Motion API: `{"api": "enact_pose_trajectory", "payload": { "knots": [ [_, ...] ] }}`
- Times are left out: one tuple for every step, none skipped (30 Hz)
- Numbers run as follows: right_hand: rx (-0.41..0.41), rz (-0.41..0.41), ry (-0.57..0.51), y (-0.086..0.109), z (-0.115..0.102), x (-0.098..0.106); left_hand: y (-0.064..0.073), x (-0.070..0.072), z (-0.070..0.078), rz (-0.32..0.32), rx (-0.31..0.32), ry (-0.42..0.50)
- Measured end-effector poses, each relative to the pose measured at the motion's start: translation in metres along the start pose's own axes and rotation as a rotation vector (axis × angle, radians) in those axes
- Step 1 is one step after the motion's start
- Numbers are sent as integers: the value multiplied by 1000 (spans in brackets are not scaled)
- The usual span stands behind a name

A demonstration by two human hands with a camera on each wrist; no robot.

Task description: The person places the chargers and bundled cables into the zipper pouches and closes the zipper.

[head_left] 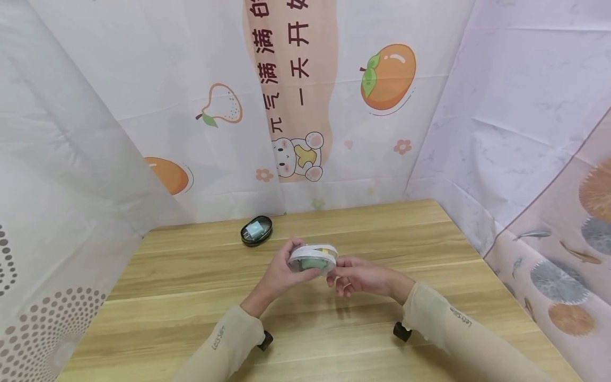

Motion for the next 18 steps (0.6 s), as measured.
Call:
{"api": "enact_pose_trajectory", "payload": {
  "knots": [
    [-2, 4, 2, 0, 0, 0, 0, 0, 0, -2, 10, -2],
    [-7, 9, 3, 0, 1, 0, 0, 0, 0, -2, 22, -7],
    [-8, 12, 8, 0, 1, 0, 0, -1, 1, -1, 35, -12],
    [-9, 15, 12, 0, 2, 1, 1, 0, 1, 0, 47, -17],
    [-9, 16, 15, 0, 2, 1, 1, -1, 1, 0, 55, -20],
    [-9, 18, 19, 0, 2, 0, 1, -1, 2, -1, 60, -24],
    [-11, 22, 22, 0, 1, 0, 2, -1, 2, -3, 62, -28],
    [-12, 26, 27, 0, 1, 0, 2, 0, 2, -6, 59, -34],
    [-16, 32, 32, 0, 1, 0, 2, 0, 2, -9, 55, -36],
    [-19, 40, 39, 0, 1, 0, 3, 0, 2, -12, 49, -42],
    [-23, 47, 49, 0, 1, 1, 3, -1, 2, -16, 40, -48],
    [-27, 57, 60, 0, 1, 1, 3, 0, 2, -19, 34, -56],
    [-30, 65, 70, 0, 1, 1, 3, 0, 2, -22, 29, -62],
    [-31, 73, 80, 0, 1, 2, 3, 0, 3, -26, 26, -68],
    [-33, 80, 88, 0, 1, 2, 3, 0, 3, -30, 24, -72],
    [-33, 85, 92, 0, 1, 3, 3, 0, 3, -33, 21, -77],
    [-33, 88, 94, 0, 1, 3, 3, 0, 4, -37, 19, -82],
    [-33, 91, 91, 0, 1, 3, 3, 0, 3, -39, 19, -87]
  ]
}}
Point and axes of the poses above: each hand's wrist, its own y-axis away from the middle knuckle, its own x-axis out of the back of the hand, z = x × y, the point moved 3 cm from there along -y, towards the middle knuckle, and after that the axes turned 4 degrees about x, right-handed, at the moved point
